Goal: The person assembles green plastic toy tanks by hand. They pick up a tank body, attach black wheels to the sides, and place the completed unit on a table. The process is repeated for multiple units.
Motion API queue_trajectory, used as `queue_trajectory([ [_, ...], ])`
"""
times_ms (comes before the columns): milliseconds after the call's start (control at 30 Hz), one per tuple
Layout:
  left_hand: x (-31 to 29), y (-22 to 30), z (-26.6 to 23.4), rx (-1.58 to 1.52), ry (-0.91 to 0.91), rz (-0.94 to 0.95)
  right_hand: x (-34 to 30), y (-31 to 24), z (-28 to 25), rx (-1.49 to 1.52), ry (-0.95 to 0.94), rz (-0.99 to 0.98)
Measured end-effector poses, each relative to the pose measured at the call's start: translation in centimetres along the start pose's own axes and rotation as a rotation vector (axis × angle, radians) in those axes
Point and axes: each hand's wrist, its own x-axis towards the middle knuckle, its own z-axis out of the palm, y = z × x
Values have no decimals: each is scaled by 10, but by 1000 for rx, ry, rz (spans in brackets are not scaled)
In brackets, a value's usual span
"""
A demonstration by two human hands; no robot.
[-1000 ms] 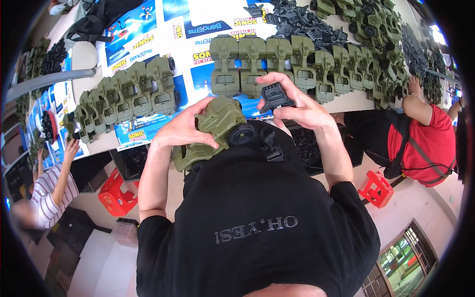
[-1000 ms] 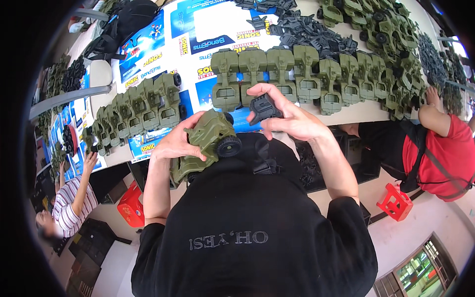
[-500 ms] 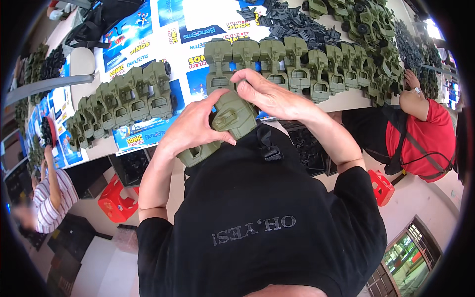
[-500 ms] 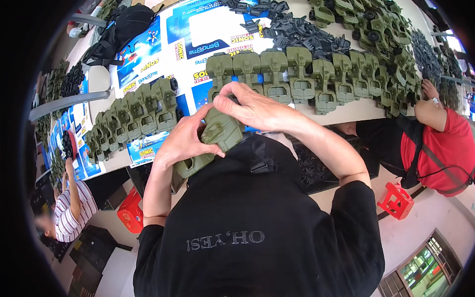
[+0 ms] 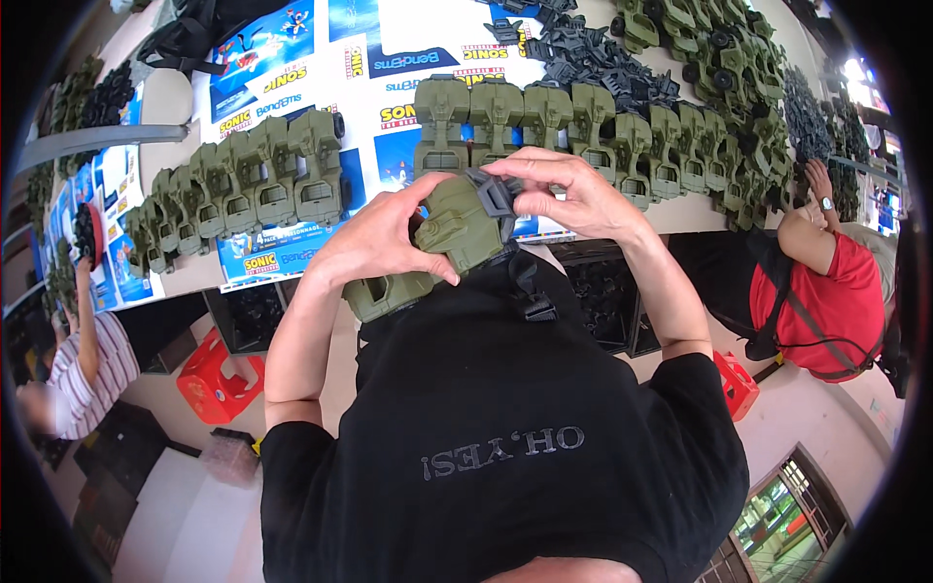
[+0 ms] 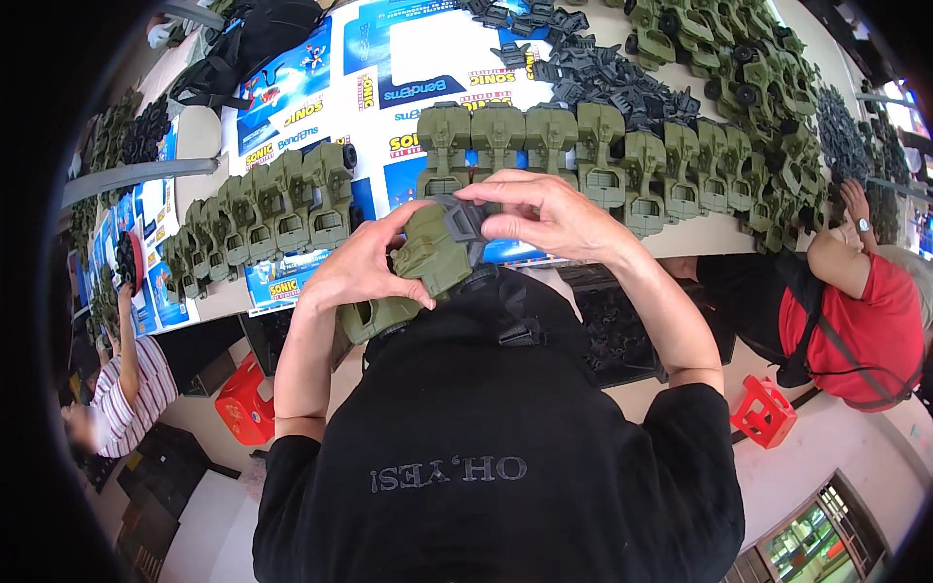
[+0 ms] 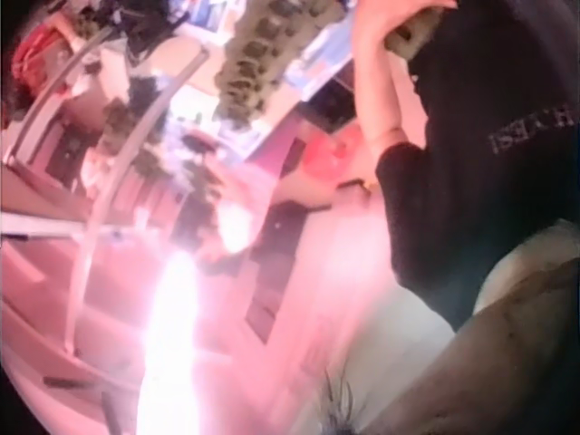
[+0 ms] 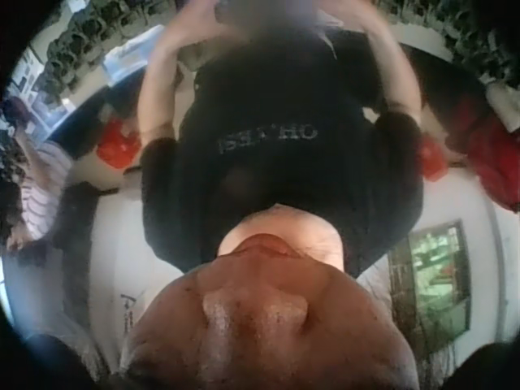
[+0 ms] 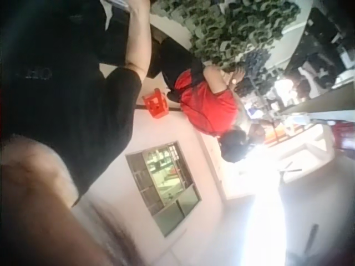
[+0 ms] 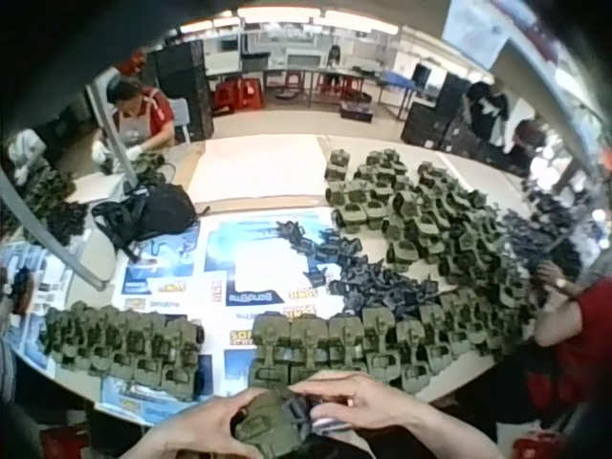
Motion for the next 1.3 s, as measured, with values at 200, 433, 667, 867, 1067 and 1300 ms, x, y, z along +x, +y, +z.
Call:
queue_trajectory([
  [200, 2, 12, -2, -87, -11, -1, -3, 14, 7, -69, 114, -141],
  [433, 6, 15, 1, -107, 3, -15, -6, -4, 3, -277, 185, -276],
  [667, 9, 21, -3, -81, -17, 0, -5, 10, -4, 107, 136, -56],
  [867, 13, 18, 0, -76, 1, -46, -7, 2, -4, 72, 95, -100],
  [1067, 13, 23, 0, -160, -25, -98, -8, 35, -8, 311, 86, 3],
  [1300, 13, 20, -1, -159, 5, -84, -3, 27, -8, 228, 69, -21],
])
